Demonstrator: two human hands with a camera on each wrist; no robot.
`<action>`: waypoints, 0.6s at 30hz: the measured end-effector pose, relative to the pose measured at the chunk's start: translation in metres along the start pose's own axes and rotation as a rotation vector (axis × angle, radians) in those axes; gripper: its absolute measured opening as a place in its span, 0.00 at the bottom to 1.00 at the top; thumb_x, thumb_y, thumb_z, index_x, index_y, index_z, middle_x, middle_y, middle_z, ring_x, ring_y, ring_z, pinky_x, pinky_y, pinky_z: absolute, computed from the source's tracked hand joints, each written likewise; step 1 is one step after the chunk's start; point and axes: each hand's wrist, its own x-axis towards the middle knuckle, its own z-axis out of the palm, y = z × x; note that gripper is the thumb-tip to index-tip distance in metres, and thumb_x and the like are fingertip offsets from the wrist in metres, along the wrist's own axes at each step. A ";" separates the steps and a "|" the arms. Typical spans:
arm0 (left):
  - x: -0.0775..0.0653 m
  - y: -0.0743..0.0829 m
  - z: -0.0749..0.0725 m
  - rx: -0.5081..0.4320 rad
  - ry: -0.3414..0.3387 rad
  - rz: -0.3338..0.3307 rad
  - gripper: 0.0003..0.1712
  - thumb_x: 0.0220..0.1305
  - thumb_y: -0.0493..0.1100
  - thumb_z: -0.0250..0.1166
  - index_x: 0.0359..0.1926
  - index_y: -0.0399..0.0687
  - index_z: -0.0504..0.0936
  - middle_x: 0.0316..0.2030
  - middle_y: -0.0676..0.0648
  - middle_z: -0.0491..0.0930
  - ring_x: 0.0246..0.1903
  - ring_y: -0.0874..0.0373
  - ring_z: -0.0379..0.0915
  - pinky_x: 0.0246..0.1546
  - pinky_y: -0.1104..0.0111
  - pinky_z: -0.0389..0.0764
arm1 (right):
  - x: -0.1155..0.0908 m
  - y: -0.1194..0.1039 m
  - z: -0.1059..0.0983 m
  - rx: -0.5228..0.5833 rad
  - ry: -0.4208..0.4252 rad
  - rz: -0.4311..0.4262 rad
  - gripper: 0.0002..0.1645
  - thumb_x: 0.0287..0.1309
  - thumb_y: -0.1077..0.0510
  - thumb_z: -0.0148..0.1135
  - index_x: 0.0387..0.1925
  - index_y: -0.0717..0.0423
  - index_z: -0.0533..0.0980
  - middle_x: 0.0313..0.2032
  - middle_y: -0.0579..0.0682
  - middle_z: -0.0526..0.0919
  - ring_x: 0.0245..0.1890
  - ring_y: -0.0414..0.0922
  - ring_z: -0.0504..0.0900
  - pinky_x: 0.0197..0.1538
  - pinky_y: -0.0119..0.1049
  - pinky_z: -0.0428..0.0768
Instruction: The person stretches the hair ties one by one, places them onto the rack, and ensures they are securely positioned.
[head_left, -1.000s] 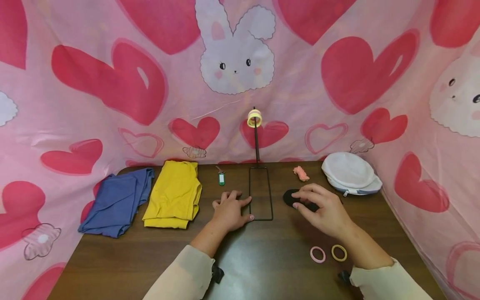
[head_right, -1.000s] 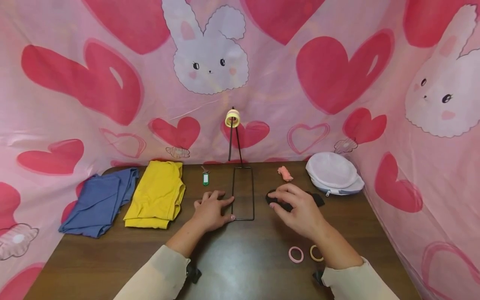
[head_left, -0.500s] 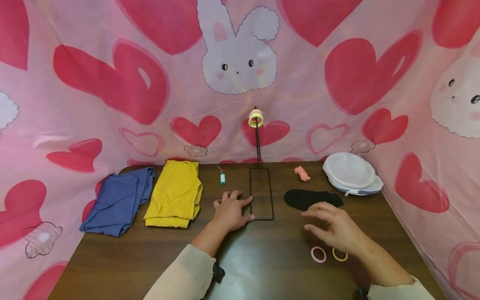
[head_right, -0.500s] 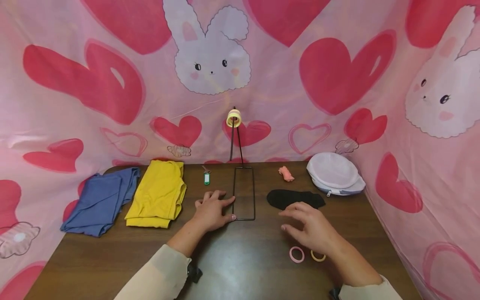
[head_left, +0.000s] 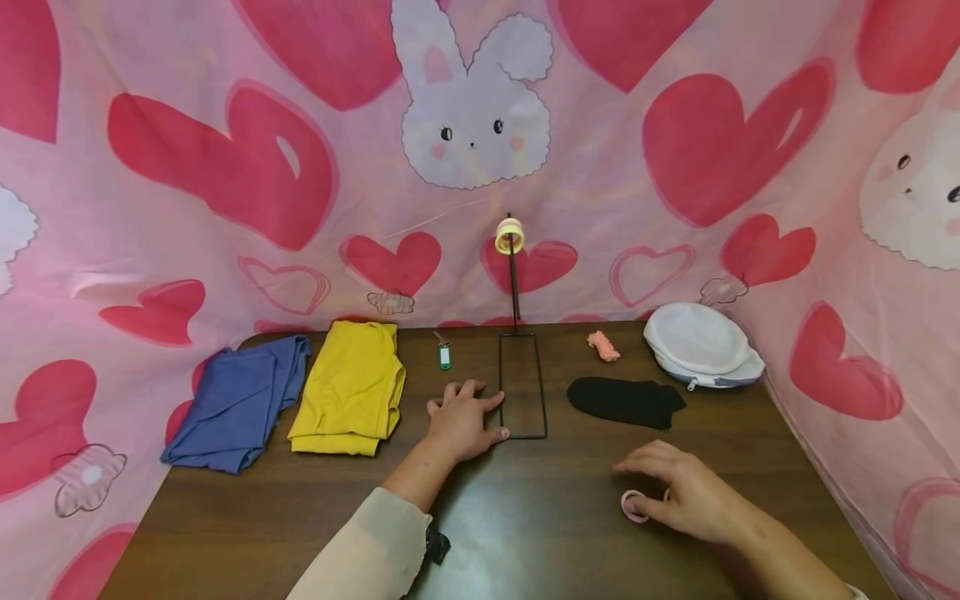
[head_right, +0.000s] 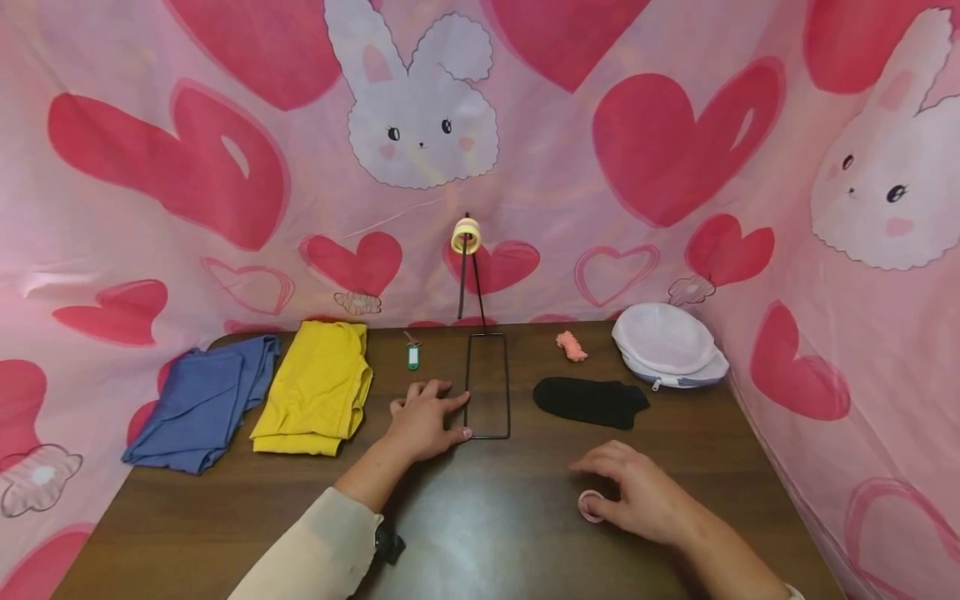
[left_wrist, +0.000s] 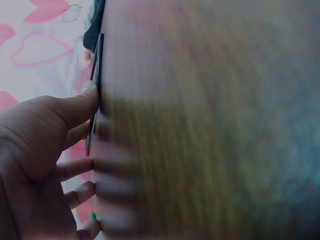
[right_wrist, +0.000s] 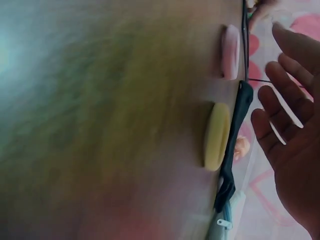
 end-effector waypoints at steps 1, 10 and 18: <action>0.000 0.000 0.000 0.001 0.000 0.000 0.39 0.64 0.69 0.68 0.74 0.72 0.72 0.75 0.48 0.63 0.70 0.40 0.55 0.58 0.35 0.59 | -0.002 0.000 0.000 -0.002 -0.017 0.006 0.29 0.44 0.56 0.86 0.51 0.45 0.85 0.48 0.37 0.85 0.47 0.37 0.81 0.55 0.20 0.69; 0.001 -0.002 0.003 0.003 0.003 0.005 0.39 0.64 0.69 0.68 0.74 0.73 0.72 0.75 0.48 0.63 0.70 0.41 0.56 0.58 0.36 0.59 | -0.016 0.006 0.002 -0.035 -0.118 0.014 0.37 0.37 0.50 0.88 0.54 0.46 0.84 0.49 0.36 0.85 0.49 0.39 0.79 0.54 0.25 0.72; 0.000 -0.001 0.001 0.004 0.002 0.003 0.39 0.64 0.69 0.68 0.74 0.73 0.72 0.75 0.49 0.63 0.70 0.41 0.55 0.58 0.35 0.59 | -0.017 0.011 0.002 -0.066 -0.131 0.002 0.29 0.40 0.58 0.86 0.48 0.43 0.85 0.45 0.34 0.84 0.46 0.37 0.80 0.49 0.30 0.77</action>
